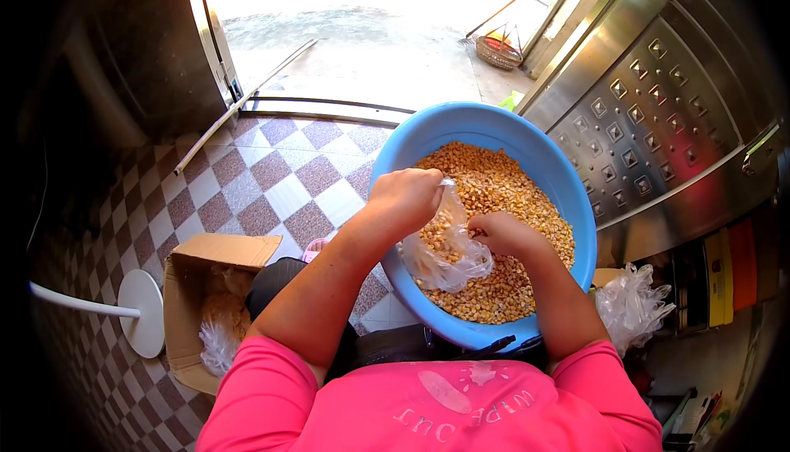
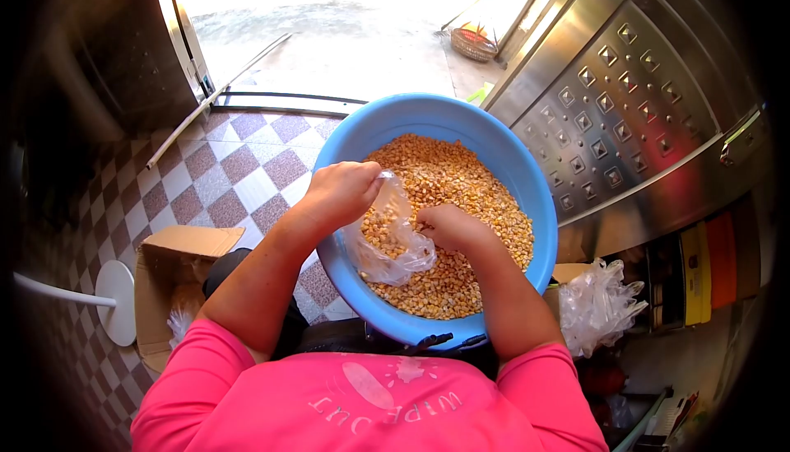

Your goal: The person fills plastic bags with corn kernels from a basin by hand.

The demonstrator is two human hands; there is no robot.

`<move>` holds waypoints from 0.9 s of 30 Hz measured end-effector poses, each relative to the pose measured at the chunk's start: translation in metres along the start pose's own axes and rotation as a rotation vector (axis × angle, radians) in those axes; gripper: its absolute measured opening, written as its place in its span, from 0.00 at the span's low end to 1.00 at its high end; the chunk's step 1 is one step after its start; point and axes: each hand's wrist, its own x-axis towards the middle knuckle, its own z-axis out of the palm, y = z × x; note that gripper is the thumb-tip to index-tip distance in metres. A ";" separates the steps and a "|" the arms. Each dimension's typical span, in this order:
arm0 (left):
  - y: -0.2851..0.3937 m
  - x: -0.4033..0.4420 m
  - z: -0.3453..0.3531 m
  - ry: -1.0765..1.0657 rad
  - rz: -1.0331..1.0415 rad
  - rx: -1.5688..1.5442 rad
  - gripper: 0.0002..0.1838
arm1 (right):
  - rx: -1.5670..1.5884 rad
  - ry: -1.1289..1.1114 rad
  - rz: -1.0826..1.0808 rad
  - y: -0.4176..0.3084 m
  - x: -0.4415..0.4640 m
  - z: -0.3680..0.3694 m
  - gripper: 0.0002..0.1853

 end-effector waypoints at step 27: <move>0.001 0.000 0.000 -0.010 -0.011 0.012 0.13 | 0.539 0.591 -0.437 -0.033 -0.015 -0.010 0.12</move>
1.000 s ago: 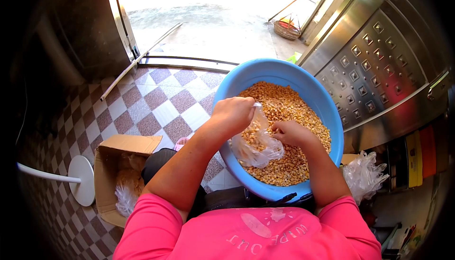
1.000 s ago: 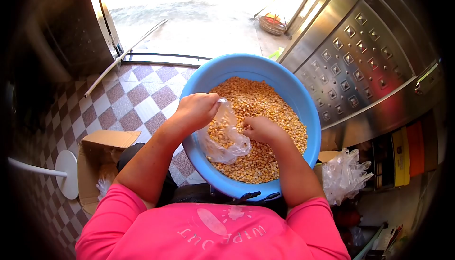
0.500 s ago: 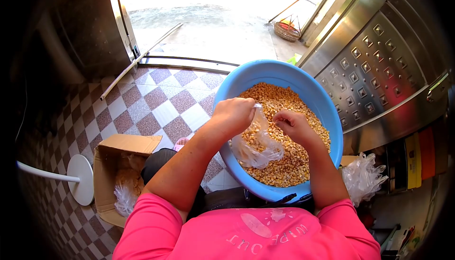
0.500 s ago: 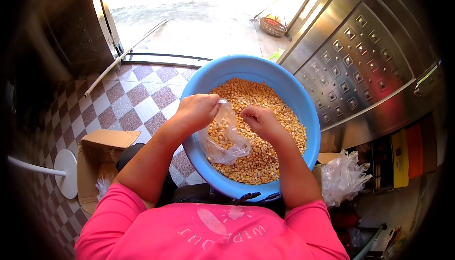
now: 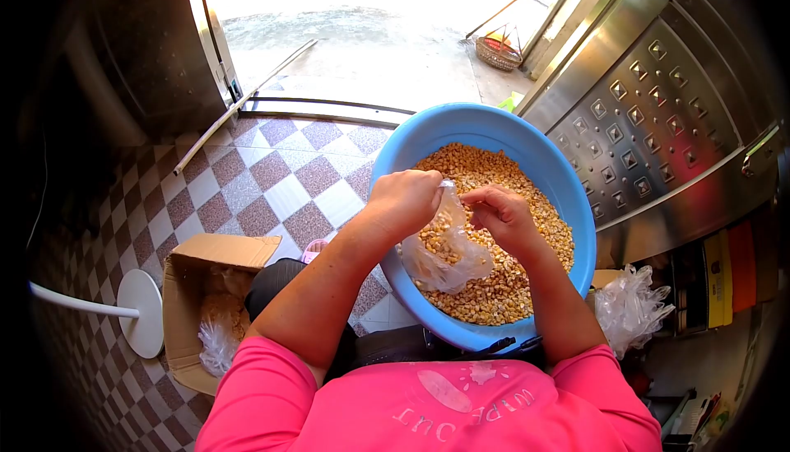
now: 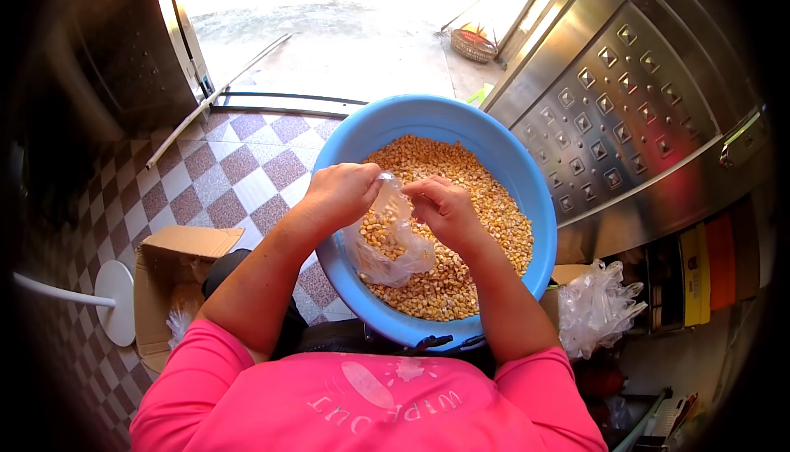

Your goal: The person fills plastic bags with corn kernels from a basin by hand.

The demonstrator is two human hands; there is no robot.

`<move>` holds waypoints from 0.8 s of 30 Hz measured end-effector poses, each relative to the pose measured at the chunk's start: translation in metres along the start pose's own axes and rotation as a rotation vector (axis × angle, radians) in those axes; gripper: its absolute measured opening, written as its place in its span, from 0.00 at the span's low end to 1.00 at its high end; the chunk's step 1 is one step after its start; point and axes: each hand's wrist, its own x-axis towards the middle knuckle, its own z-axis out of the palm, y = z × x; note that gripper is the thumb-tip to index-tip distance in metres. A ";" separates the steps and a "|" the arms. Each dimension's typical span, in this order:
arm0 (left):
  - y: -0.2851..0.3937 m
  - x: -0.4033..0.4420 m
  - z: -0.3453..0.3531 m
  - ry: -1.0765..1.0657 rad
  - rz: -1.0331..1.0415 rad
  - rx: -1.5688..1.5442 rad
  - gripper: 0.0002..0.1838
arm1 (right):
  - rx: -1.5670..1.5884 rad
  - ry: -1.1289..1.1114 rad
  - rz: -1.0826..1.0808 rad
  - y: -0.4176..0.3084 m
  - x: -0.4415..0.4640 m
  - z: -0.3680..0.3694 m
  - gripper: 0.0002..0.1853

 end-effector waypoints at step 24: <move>0.000 -0.001 0.001 0.017 0.008 -0.002 0.14 | -0.479 -0.623 0.445 0.031 -0.006 -0.006 0.12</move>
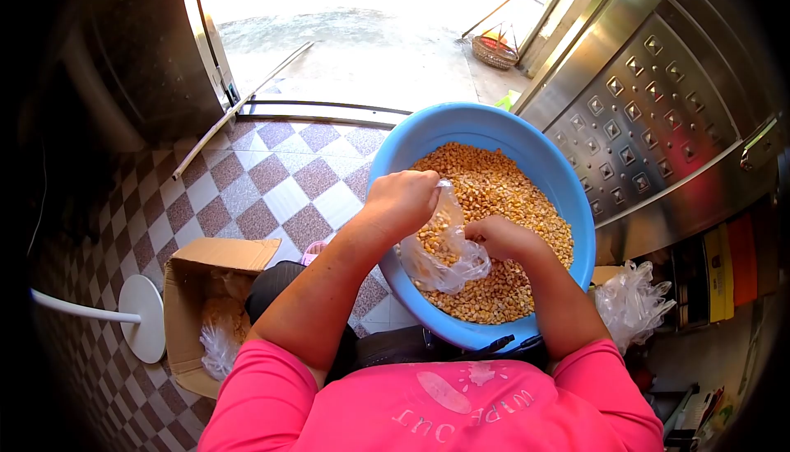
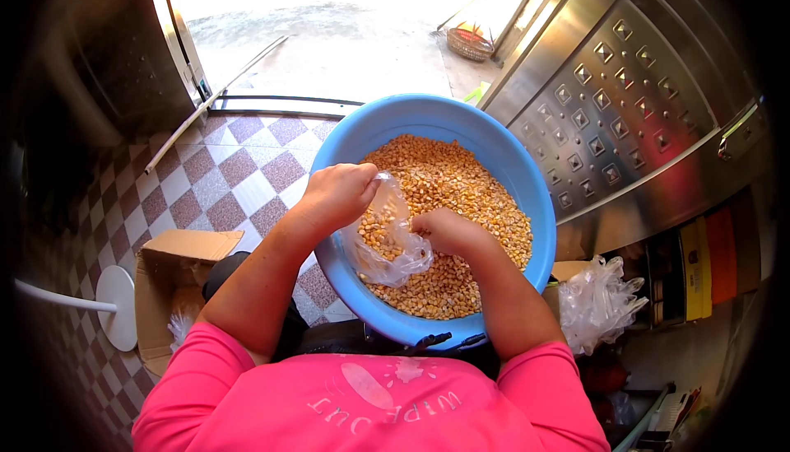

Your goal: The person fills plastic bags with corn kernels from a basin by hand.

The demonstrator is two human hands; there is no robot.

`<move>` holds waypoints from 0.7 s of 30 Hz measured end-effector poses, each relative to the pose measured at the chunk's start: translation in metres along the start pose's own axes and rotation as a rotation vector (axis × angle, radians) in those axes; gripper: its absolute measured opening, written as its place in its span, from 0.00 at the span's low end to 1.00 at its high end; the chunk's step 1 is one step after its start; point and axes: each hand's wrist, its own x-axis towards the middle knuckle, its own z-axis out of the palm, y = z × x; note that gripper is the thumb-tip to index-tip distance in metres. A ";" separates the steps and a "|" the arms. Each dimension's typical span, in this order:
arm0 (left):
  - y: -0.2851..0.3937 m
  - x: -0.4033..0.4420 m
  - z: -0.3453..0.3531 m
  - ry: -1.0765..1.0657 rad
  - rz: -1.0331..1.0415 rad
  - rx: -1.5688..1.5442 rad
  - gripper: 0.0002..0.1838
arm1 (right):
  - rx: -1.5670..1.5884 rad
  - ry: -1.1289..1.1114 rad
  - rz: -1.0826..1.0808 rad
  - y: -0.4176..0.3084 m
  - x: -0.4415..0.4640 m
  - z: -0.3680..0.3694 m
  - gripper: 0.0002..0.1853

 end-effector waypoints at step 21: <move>0.000 0.001 -0.002 -0.009 0.015 0.017 0.13 | 0.349 0.530 -0.355 -0.021 -0.005 -0.007 0.11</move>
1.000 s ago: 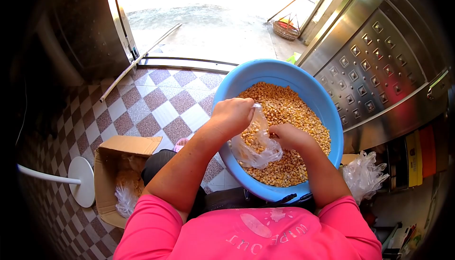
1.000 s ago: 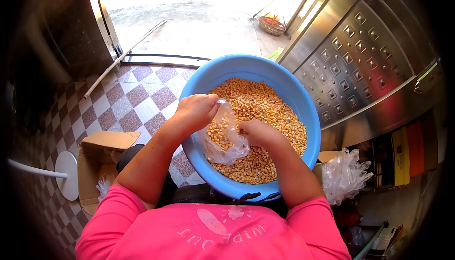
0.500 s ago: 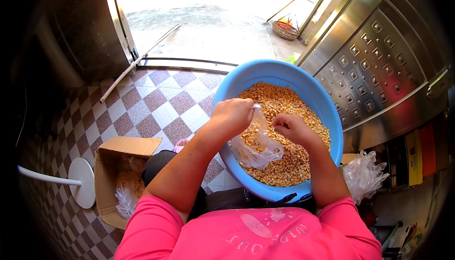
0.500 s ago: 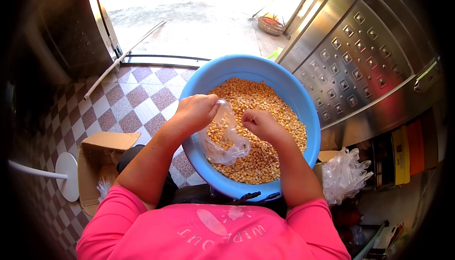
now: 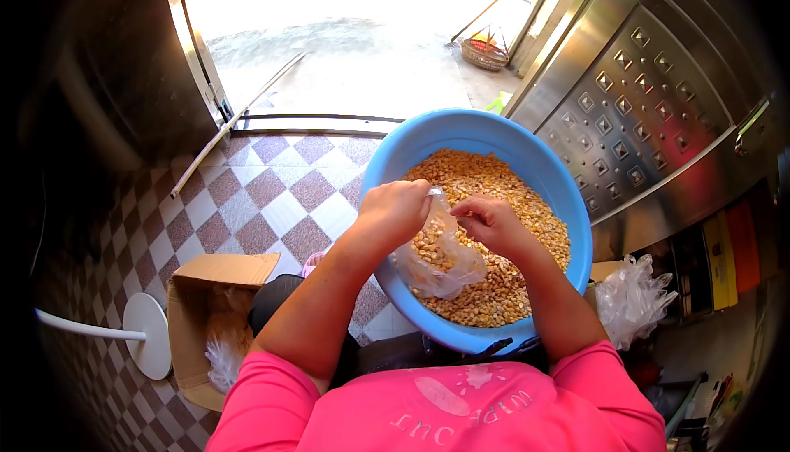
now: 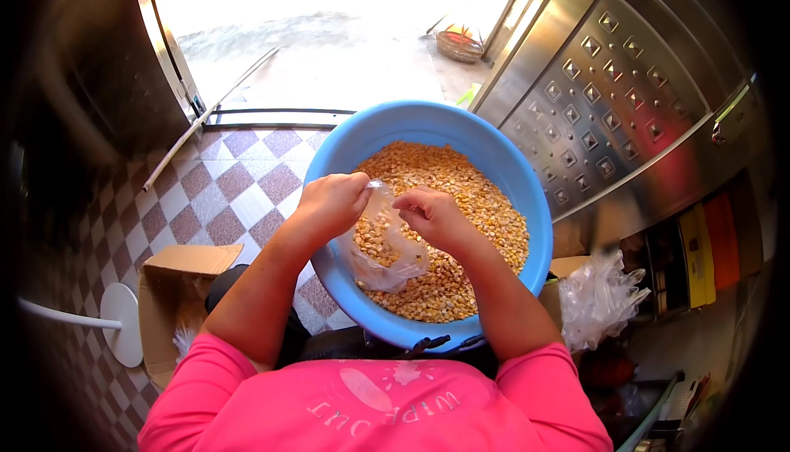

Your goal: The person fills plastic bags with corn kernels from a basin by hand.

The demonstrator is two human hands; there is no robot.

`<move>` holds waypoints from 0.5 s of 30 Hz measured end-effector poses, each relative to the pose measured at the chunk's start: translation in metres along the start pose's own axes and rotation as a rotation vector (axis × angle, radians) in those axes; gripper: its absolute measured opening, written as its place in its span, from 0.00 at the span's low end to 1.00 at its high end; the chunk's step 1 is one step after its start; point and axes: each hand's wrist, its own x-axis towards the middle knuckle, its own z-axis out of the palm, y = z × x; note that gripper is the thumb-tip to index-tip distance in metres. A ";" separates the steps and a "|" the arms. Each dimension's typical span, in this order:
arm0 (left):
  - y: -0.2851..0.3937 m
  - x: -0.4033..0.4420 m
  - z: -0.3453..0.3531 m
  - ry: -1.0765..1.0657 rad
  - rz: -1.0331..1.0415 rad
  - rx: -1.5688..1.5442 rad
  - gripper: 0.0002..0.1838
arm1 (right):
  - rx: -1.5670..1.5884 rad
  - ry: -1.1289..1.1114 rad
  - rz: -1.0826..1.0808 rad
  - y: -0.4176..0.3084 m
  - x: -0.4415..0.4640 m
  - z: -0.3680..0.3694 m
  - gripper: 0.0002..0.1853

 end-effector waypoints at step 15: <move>0.002 0.000 0.002 0.018 -0.030 -0.012 0.13 | -0.425 -0.432 0.275 0.042 -0.006 0.008 0.11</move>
